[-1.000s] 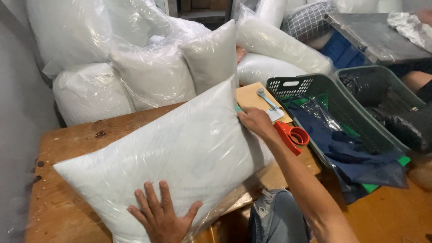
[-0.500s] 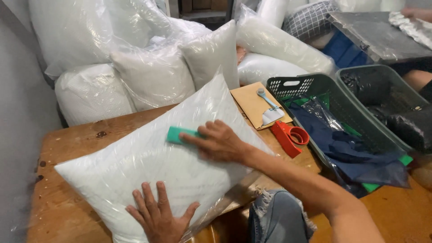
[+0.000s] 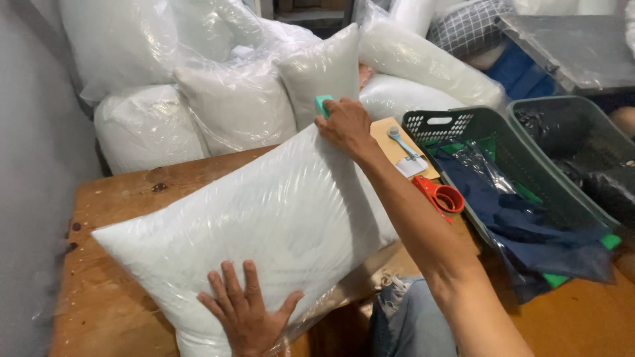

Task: Using a small handheld tool to clean or smooth the plastic packaging of a newly filled pillow.

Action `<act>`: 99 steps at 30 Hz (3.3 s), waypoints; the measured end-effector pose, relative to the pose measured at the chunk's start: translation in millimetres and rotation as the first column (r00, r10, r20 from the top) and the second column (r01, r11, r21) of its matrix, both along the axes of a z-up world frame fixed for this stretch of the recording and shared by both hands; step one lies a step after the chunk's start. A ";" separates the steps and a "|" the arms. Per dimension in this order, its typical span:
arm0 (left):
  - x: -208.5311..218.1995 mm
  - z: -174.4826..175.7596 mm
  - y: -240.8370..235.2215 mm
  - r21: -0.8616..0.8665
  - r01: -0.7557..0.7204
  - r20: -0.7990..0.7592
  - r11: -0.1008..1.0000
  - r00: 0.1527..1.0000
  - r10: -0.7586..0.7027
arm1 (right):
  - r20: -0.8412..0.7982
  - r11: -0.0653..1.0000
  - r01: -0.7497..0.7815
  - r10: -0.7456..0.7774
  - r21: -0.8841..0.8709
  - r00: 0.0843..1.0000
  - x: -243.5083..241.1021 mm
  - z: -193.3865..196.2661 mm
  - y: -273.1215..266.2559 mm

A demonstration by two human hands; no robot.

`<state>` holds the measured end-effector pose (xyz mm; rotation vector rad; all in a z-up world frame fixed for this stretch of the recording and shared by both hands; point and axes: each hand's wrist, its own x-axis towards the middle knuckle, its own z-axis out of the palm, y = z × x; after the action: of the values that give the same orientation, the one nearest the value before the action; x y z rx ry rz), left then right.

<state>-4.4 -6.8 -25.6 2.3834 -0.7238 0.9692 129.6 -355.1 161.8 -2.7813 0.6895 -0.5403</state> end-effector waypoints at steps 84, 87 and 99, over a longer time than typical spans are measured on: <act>23.7 48.0 0.9 0.007 0.092 -0.088 0.996 0.992 -0.092 | -0.269 0.896 0.314 -0.233 0.315 0.935 -186.8 -87.7 -9.3; 23.7 45.7 -1.0 0.003 0.099 -0.115 0.995 0.989 -0.098 | -0.451 0.772 0.423 -0.200 0.474 0.870 -203.4 -91.6 -27.9; 35.3 54.8 1.5 0.025 0.086 -0.153 0.996 0.985 -0.081 | 0.073 0.996 0.084 -0.083 -0.020 0.994 -240.5 -125.8 35.7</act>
<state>31.0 -5.3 29.2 2.4023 -0.7797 0.7376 -110.9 -319.3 35.9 -2.7484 0.7913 -0.6650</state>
